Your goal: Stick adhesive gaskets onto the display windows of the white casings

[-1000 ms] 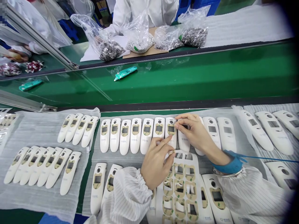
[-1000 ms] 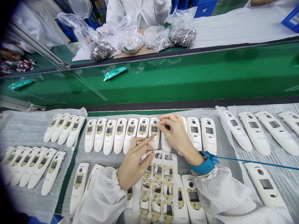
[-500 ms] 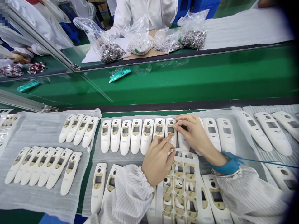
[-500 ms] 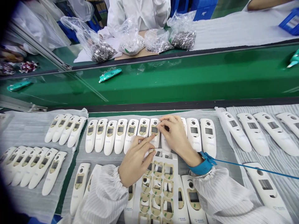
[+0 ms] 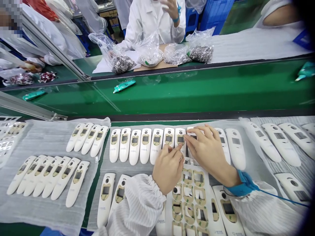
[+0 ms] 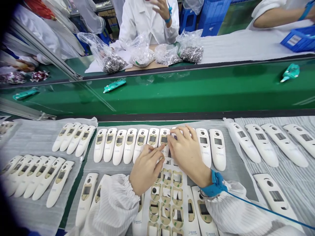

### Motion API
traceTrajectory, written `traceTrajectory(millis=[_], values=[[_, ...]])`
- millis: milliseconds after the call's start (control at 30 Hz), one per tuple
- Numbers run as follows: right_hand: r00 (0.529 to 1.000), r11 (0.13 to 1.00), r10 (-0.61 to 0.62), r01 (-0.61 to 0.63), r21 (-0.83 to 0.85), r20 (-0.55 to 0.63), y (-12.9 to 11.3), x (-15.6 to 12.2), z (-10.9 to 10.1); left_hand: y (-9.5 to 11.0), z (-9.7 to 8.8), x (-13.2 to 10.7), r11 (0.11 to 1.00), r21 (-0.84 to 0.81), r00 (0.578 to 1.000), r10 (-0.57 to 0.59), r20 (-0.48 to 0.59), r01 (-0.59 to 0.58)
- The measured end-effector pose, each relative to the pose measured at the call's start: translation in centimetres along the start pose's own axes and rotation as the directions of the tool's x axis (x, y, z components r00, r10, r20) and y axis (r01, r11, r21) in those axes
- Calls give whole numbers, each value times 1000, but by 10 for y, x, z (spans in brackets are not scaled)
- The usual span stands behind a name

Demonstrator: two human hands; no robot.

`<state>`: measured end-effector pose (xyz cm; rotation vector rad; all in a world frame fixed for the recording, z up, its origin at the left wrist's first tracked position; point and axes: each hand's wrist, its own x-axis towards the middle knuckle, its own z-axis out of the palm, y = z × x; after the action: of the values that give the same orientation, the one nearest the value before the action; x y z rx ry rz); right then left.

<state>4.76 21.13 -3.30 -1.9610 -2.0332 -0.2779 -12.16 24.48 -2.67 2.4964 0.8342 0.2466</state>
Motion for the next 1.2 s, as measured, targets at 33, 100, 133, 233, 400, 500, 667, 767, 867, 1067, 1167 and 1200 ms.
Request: traceTrajectory(millis=[33,100,133,233,400,500,667,767,867,1067,1167,1200], values=[[999,1000,31,-31,0,-12,2,0,0,0,0,0,1000,-3,1000,-2,3,2],[994,994,103,-103,32,-26,7,1,1,0,1,-1,1000,-10,1000,-4,0,4],[991,989,130,-128,75,-25,10,0,3,0,1,-1,1000,-12,1000,-5,-5,5],[992,963,123,-118,243,-5,17,-2,10,-2,4,-1,1000,-13,1000,-8,-27,7],[999,954,50,-45,297,-9,14,-8,19,-4,6,-2,1000,-6,999,3,-50,-3],[999,973,33,-31,227,-8,11,-10,20,-3,5,-3,1000,-8,998,11,-57,-12],[1000,985,17,-18,174,7,9,-5,16,-4,7,-3,1000,-11,998,12,-62,-12],[999,983,-20,13,186,32,6,0,14,-4,8,-4,1000,-16,999,4,-48,-5],[996,975,-63,49,215,60,4,5,14,-4,9,-4,999,-47,999,-3,-42,1],[999,934,32,-38,354,22,2,6,1,-5,-1,-3,908,-410,994,-108,-16,92],[990,793,63,-124,596,123,-4,0,-23,-6,-13,-3,830,-534,984,-180,16,161],[980,714,62,-176,677,189,-7,-3,-31,-6,-17,-3,800,-572,980,-192,42,181]])
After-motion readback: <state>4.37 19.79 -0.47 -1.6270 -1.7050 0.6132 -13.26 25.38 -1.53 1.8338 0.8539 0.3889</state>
